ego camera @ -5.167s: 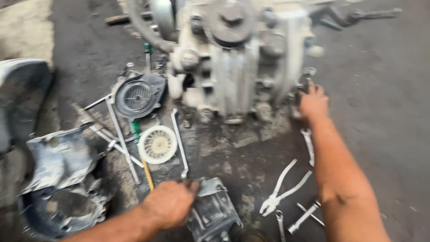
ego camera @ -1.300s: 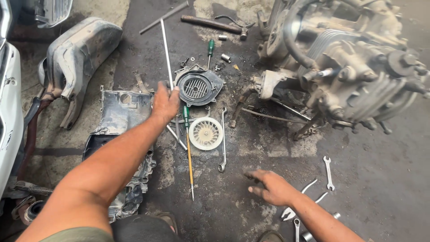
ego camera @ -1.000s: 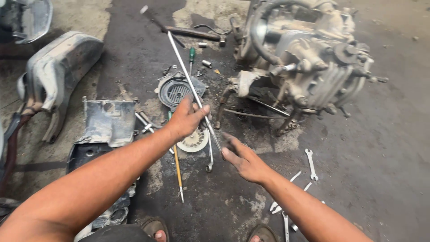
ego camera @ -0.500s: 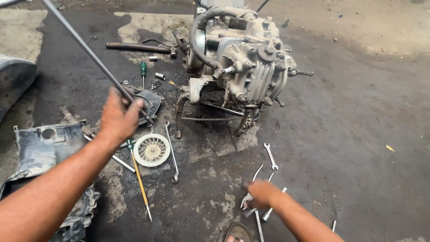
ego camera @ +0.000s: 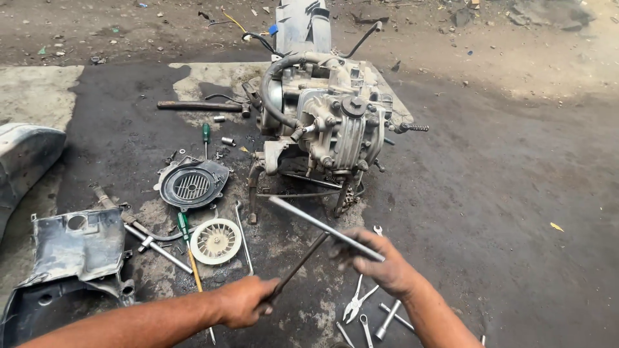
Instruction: The person works on a scooter engine placed on the ground, using wrenches, pliers, a screwdriver and a hammer to loosen fasteners and remove parts. They detach a cylinder head cover, lift it off the engine, set it on the ground, and continue working on the engine with a screwdriver.
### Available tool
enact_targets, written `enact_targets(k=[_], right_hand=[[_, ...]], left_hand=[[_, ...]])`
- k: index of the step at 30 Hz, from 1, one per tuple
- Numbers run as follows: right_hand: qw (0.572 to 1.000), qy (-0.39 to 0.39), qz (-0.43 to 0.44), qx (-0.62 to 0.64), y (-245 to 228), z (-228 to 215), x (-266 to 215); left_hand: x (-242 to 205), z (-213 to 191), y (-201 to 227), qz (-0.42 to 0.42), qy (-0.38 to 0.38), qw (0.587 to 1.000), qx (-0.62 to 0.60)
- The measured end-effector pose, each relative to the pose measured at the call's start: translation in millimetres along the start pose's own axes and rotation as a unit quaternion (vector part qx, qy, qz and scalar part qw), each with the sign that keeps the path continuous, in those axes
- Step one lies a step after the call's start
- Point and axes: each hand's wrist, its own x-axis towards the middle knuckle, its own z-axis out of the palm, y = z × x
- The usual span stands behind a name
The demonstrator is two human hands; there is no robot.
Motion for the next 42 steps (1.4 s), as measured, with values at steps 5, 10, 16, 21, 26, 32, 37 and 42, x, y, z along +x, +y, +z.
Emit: enact_targets(k=[5,10,16,21,26,32,37,42], right_hand=[[0.949,-0.268,0.134,0.103,13.0,-25.5,-11.2],[0.960,-0.031,0.180,-0.214,32.2,-55.0,-0.4],[0.892,0.212,-0.072,-0.393,-46.8,-42.9,40.2],[0.753,0.328,-0.156,-0.550,-66.8,-23.5,74.8],[0.686,0.304,-0.255,-0.610,-53.4,-17.5,86.0],[0.657,0.288,-0.322,-0.618,-57.7,-14.6,78.1],[0.758,0.276,-0.339,-0.483,-60.9,-28.6,66.4],[0.945,0.228,-0.233,0.015,-60.7,-50.8,69.9]], left_hand=[[0.8,24.5,-27.8,-0.067,-0.158,0.985,-0.029],[8.2,26.2,-26.1,-0.051,-0.176,0.983,0.014],[18.8,-1.7,6.4,-0.052,-0.167,0.981,0.086],[34.3,-101.2,59.0,0.013,0.202,0.969,0.141],[22.4,-170.3,113.4,0.162,0.462,0.856,0.163],[43.6,-175.6,103.9,0.262,0.426,0.769,0.398],[60.9,-173.3,101.2,0.264,0.418,0.743,0.452],[71.6,-174.6,102.4,0.250,0.423,0.738,0.462]])
